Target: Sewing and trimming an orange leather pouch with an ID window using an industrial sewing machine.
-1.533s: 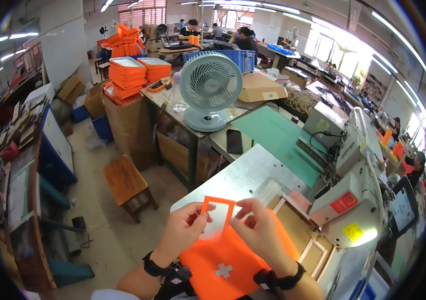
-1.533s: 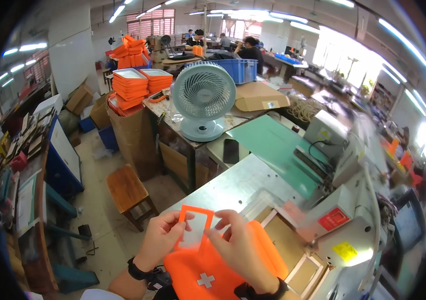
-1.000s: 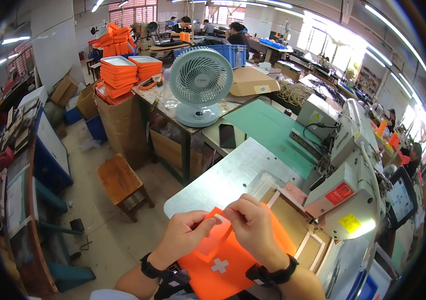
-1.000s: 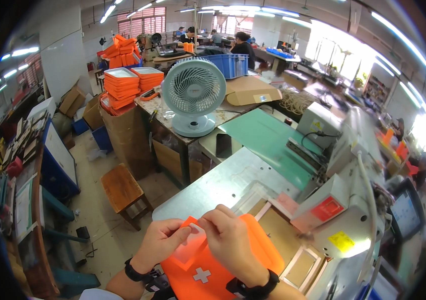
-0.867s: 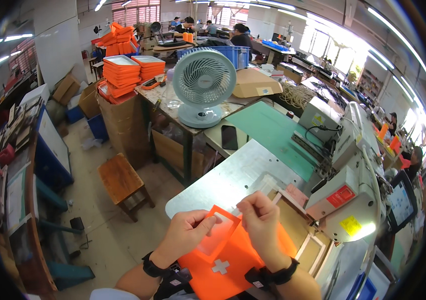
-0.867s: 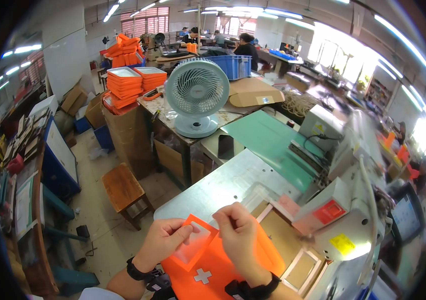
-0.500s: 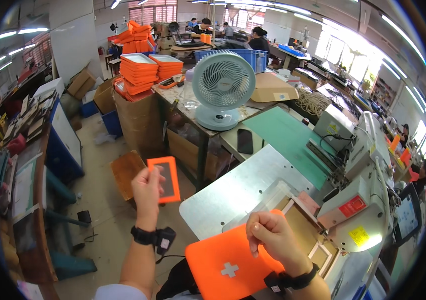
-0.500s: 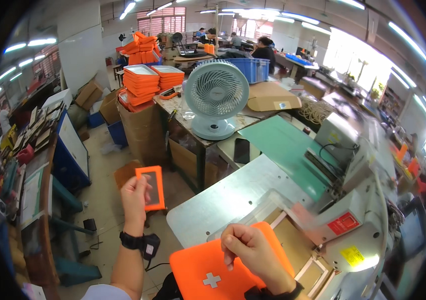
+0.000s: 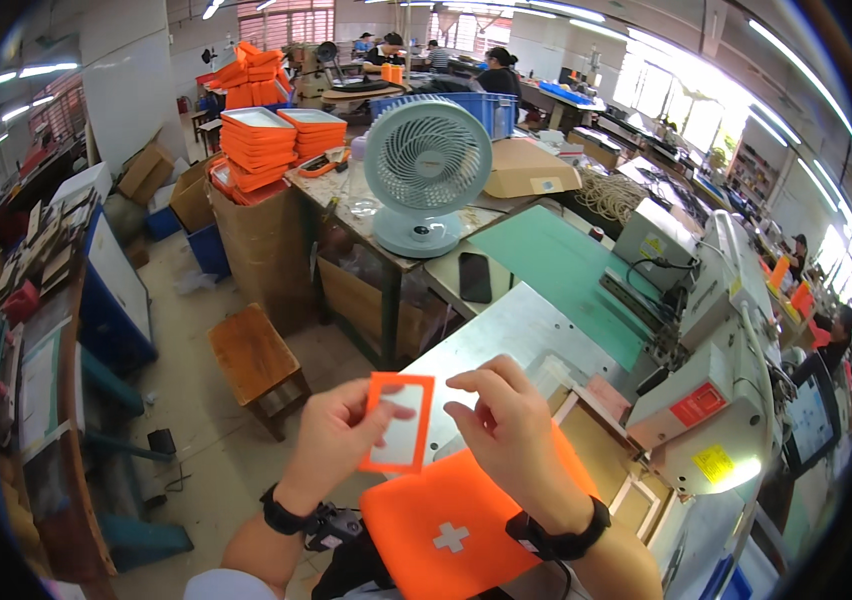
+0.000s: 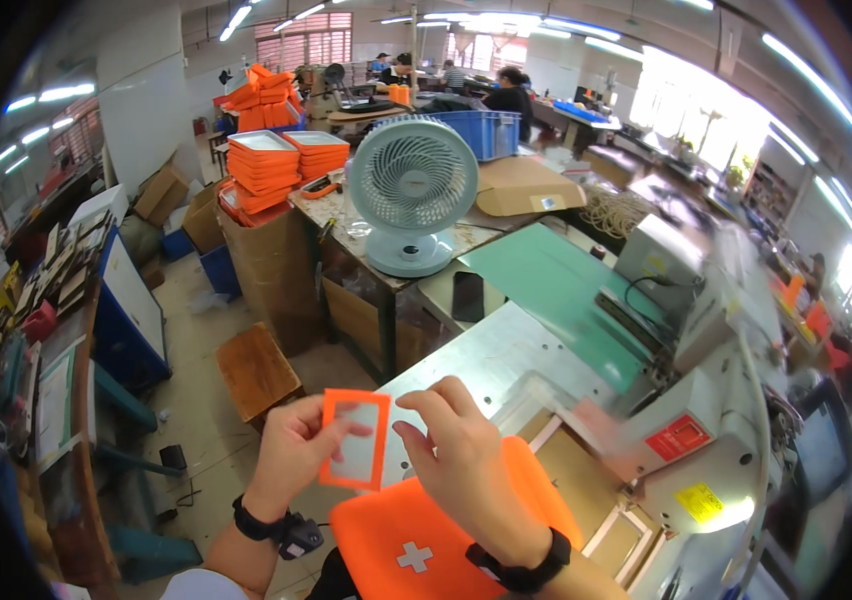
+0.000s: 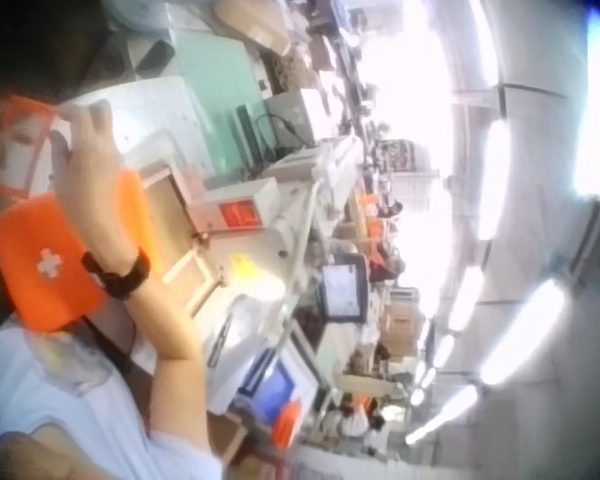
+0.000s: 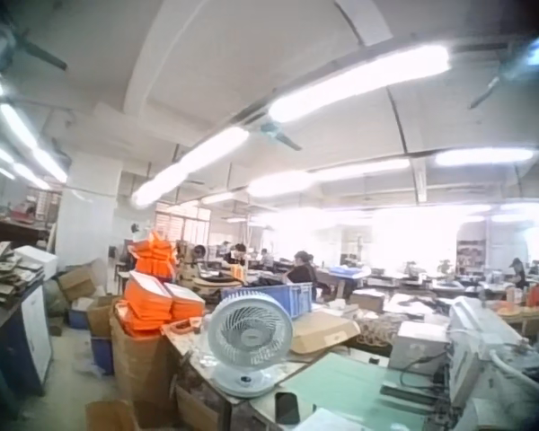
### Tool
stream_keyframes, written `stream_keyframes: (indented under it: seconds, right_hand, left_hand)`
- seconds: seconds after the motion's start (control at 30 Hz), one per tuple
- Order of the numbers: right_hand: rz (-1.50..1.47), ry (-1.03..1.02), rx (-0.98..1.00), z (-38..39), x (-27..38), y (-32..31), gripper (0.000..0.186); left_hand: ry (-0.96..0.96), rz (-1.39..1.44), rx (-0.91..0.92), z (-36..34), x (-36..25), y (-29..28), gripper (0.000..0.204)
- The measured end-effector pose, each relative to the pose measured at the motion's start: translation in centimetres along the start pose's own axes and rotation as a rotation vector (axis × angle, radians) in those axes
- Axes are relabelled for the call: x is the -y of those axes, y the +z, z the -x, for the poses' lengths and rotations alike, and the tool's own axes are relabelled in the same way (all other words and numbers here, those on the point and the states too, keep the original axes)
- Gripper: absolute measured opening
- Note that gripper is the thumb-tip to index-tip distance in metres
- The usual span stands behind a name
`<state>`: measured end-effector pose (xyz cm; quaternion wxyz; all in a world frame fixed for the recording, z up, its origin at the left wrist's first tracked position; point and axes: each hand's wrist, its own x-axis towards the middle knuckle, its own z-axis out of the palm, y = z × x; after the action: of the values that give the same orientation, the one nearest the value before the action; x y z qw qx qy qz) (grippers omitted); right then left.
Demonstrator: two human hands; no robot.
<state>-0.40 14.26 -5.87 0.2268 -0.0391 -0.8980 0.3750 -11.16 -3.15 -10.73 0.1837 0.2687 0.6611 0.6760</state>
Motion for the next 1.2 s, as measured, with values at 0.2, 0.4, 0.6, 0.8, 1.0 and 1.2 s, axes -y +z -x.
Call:
stream_keyframes:
  seconds: [0.2,0.4,0.6,0.8,1.0,1.2]
  right_hand:
    - [0.048,-0.175,-0.120,0.3,-2.0,0.5,0.013]
    - [0.097,0.049,-0.216,0.5,-3.2,-1.5,0.008]
    - [0.206,-0.094,-0.104,1.3,-1.6,-0.9,0.004]
    - [0.263,-0.154,-0.147,1.3,-1.9,-0.4,0.006]
    - [0.178,-0.016,-0.275,1.3,-3.2,-2.1,0.010]
    - [0.297,-0.198,-0.120,1.6,-1.6,-1.4,0.010]
  left_hand:
    - [-0.072,0.000,0.155,1.4,-0.2,2.4,0.029]
    - [-0.098,0.064,0.167,1.5,-0.1,3.2,0.026]
    - [-0.119,0.092,0.153,1.4,0.4,3.2,0.028]
    - [-0.125,0.129,0.167,1.7,0.4,3.8,0.028]
    - [-0.135,0.106,0.184,1.8,0.0,3.9,0.025]
    - [-0.142,0.119,0.184,1.8,0.8,4.3,0.026]
